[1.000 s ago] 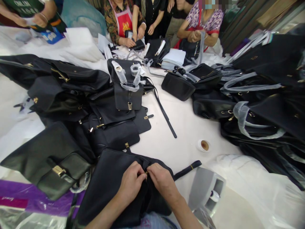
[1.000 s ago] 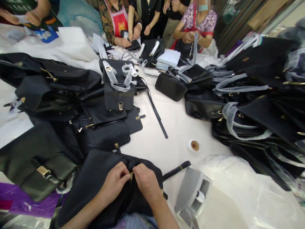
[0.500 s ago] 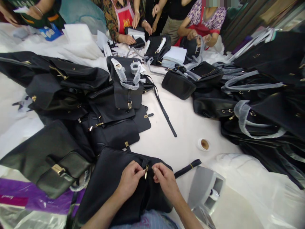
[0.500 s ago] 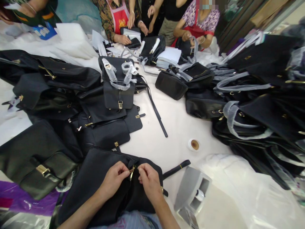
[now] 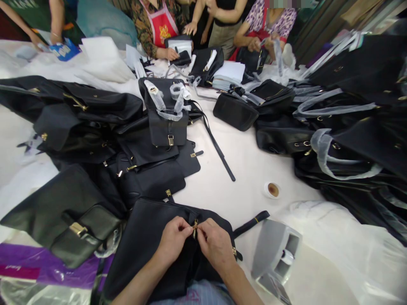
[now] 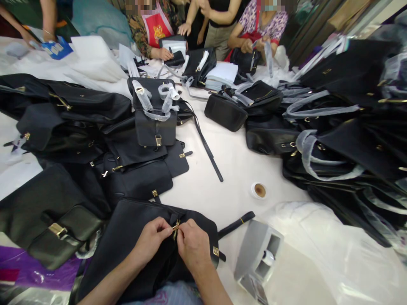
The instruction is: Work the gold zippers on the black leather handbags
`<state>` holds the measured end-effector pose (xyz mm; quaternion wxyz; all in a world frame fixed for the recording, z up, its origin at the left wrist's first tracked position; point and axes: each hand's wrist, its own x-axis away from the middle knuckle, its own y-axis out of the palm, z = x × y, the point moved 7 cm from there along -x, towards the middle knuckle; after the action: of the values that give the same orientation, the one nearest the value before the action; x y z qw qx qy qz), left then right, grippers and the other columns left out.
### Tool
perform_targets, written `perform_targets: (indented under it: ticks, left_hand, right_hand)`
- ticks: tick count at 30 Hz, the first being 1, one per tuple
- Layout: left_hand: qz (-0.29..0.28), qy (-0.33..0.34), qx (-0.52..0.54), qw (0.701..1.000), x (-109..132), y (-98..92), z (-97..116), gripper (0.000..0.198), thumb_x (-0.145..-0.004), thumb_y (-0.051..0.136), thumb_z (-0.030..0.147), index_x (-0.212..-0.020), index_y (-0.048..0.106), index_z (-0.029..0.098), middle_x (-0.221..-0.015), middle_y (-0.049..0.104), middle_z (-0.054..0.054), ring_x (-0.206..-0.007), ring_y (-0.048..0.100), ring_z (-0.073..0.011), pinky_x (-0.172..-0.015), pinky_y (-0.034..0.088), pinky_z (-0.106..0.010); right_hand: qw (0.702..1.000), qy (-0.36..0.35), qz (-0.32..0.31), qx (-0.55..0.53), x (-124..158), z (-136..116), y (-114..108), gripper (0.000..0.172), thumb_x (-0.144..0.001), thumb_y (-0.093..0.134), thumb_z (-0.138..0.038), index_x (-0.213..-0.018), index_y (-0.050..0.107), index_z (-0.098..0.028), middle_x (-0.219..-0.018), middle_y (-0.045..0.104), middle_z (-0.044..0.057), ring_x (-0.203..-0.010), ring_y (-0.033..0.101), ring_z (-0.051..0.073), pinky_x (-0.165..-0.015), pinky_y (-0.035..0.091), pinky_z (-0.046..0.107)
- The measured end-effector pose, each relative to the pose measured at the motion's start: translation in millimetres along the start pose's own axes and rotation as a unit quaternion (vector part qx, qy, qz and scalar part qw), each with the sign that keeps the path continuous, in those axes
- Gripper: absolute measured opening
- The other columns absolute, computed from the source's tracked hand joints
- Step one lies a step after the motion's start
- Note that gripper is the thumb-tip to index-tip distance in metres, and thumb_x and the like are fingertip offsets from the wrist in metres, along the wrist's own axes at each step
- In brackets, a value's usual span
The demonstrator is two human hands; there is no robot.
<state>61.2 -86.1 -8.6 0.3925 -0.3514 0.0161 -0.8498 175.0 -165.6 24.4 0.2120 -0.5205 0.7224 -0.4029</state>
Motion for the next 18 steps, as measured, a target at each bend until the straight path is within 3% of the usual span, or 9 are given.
perform_targets:
  ticks: [11,18]
  left_hand:
    - [-0.001,0.030,-0.024,0.999,2,2.2,2,0.012,-0.069,0.055,0.023,-0.058,0.051,0.020,-0.067,0.052,0.002,-0.066,0.050,-0.0151,-0.063,0.037,-0.027]
    - [-0.003,0.027,-0.048,0.998,1,2.5,1,0.012,-0.070,0.054,0.019,-0.058,0.051,0.019,-0.067,0.052,0.002,-0.066,0.050,-0.0156,-0.064,0.037,-0.028]
  right_hand:
    - [0.998,-0.031,0.014,0.051,-4,0,6,0.016,-0.085,0.050,-0.013,-0.071,0.052,-0.021,-0.071,0.054,0.000,-0.064,0.051,0.014,-0.056,0.028,0.027]
    - [0.996,-0.038,0.011,-0.080,-10,-2,10,0.020,-0.084,0.044,-0.009,-0.070,0.049,-0.021,-0.068,0.050,-0.002,-0.065,0.049,0.013,-0.061,0.036,0.025]
